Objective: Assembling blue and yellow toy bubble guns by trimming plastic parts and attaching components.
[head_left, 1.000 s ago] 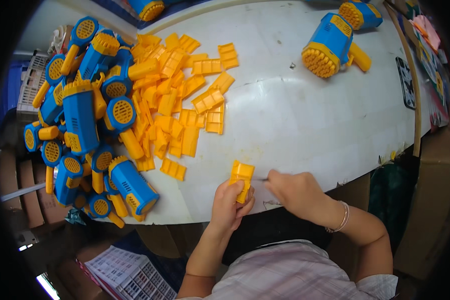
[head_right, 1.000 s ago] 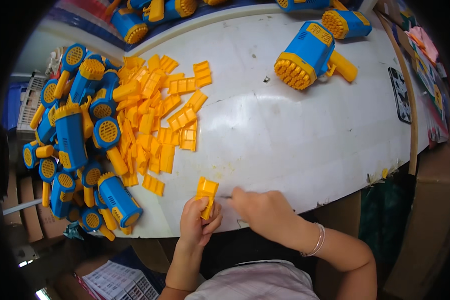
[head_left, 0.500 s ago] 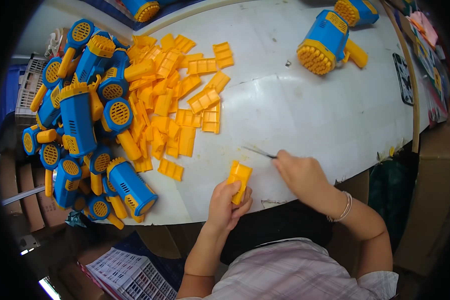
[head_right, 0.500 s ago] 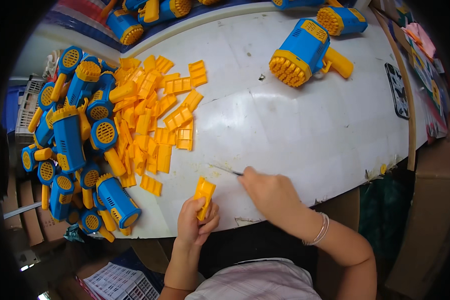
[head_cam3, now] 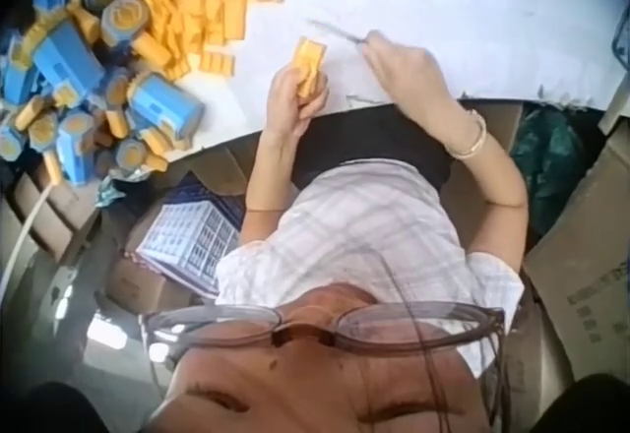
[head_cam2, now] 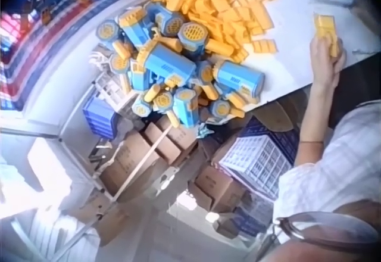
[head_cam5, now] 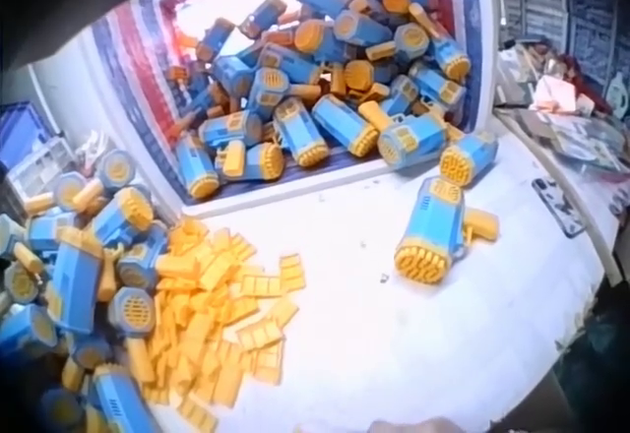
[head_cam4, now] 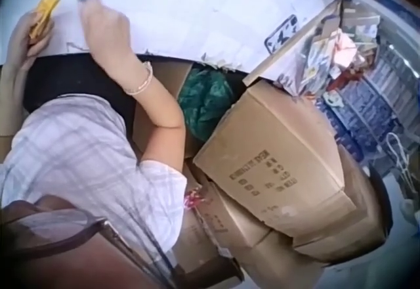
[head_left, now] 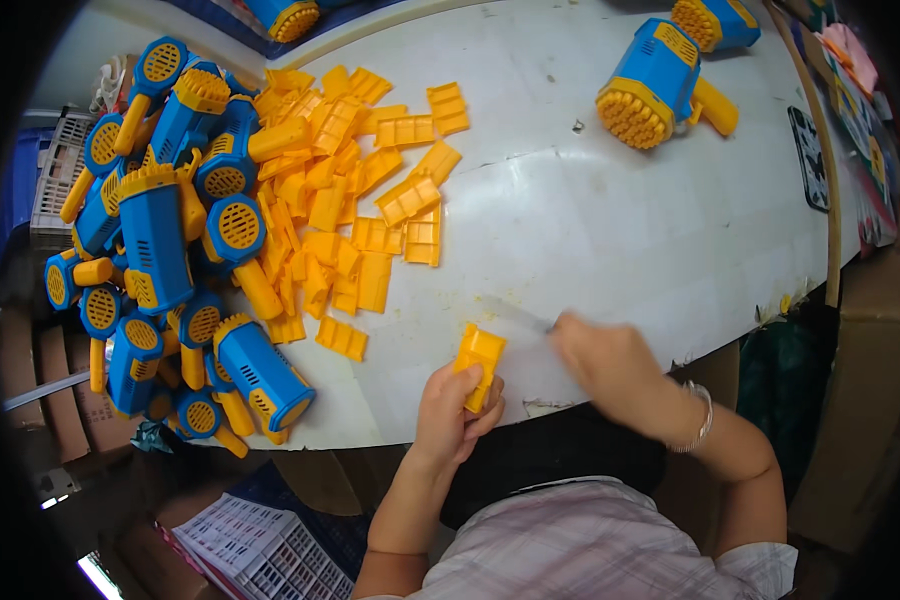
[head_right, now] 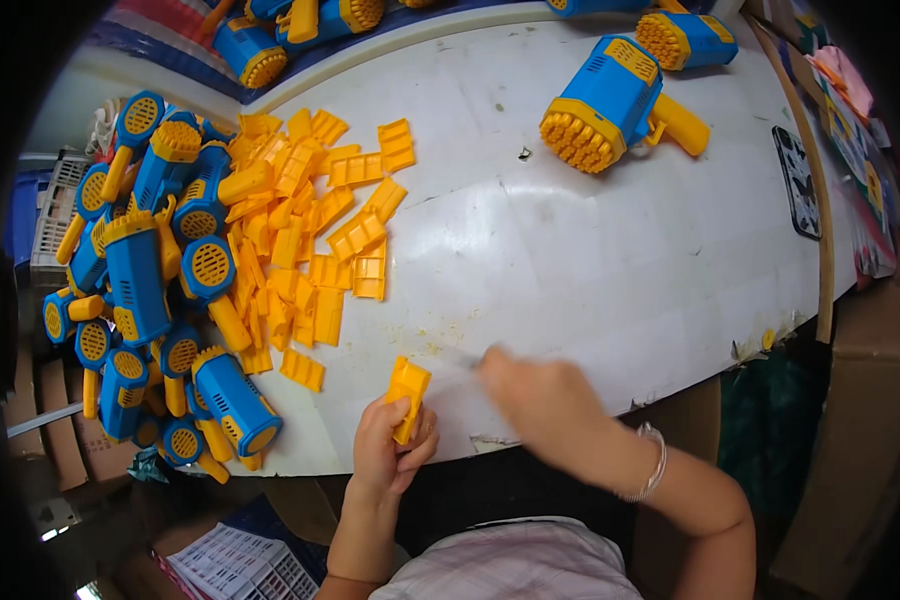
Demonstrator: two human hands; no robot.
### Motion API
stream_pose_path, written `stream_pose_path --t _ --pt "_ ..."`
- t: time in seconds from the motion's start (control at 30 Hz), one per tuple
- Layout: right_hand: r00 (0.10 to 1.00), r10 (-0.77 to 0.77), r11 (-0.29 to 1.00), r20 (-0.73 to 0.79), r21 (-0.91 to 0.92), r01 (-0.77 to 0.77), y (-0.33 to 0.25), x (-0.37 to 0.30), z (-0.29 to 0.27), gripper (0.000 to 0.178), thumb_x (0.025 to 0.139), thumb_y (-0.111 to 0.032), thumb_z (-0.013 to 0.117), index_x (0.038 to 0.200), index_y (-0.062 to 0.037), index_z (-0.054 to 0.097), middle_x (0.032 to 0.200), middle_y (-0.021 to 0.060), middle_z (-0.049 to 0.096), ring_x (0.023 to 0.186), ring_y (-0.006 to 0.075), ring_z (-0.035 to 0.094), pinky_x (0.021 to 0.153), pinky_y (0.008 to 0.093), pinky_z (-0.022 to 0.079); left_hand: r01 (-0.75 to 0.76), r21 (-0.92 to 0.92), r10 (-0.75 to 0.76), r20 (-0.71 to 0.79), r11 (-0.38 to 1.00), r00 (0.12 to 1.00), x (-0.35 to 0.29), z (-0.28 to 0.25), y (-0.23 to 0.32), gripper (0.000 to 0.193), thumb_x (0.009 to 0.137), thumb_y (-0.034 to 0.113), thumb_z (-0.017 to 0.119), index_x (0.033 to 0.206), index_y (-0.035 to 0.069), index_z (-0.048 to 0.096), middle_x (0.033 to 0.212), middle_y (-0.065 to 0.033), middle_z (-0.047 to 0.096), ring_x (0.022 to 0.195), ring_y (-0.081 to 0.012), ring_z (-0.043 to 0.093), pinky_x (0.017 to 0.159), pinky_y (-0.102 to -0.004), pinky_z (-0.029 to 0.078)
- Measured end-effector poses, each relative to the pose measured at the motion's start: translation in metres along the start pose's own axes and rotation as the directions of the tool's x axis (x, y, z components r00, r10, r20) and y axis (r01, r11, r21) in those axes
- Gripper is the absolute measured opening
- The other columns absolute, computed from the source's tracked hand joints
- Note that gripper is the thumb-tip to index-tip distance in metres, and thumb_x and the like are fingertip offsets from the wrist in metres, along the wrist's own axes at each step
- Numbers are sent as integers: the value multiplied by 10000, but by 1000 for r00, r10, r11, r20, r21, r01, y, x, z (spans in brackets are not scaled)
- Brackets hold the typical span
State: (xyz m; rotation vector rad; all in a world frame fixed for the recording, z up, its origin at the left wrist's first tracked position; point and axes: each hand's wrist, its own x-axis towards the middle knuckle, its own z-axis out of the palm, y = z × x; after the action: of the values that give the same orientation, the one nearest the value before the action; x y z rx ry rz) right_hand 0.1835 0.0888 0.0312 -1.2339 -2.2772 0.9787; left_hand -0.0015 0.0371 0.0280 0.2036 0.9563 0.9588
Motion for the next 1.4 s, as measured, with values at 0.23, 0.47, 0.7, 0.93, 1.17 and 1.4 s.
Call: stream_pose_path --t 0.23,0.47,0.7,0.93,1.17,1.4 --pt "960 281 938 8 208 -276 19 4 6 84 810 -100 570 835 -39 517 606 110 533 432 220 492 423 301 378 27 -9 -27 -26 1000 999 -1 5 0 308 862 249 464 631 50 414 445 -2 300 310 -64 230 297 -204 168" --pt "942 294 640 163 699 -320 -5 20 2 99 726 -4 667 819 12 636 671 18 572 586 48 496 521 194 393 50 50 -54 67 997 996 -1 11 6 250 874 235 439 763 11 443 467 -8 332 328 -81 262 305 -208 244" --pt "902 411 702 -131 678 -221 14 29 7 122 743 -61 663 824 21 625 683 57 605 612 86 536 578 205 420 70 336 -107 92 939 990 -1 8 16 242 871 203 487 794 -23 528 495 -35 468 378 -95 434 347 -187 331" --pt "995 97 880 21 466 -96 8 27 7 175 704 -95 713 820 6 629 632 54 555 525 69 489 489 205 383 -222 752 384 -44 620 922 6 17 24 232 807 87 604 992 -48 565 661 -29 580 553 -34 500 461 -163 369" --pt "914 403 622 -51 748 -233 -16 8 27 141 809 -79 610 878 -1 516 692 17 564 545 47 512 472 203 390 -423 728 577 45 539 815 19 9 1 106 867 23 467 912 -53 527 830 -68 557 700 -85 545 593 -198 429" --pt "997 70 997 30 43 -71 -31 8 3 76 851 -106 501 875 -36 487 664 141 510 560 322 530 475 350 416 -144 620 300 -154 771 941 10 29 0 125 894 64 435 852 -28 509 718 -43 576 506 -64 478 476 -207 393"
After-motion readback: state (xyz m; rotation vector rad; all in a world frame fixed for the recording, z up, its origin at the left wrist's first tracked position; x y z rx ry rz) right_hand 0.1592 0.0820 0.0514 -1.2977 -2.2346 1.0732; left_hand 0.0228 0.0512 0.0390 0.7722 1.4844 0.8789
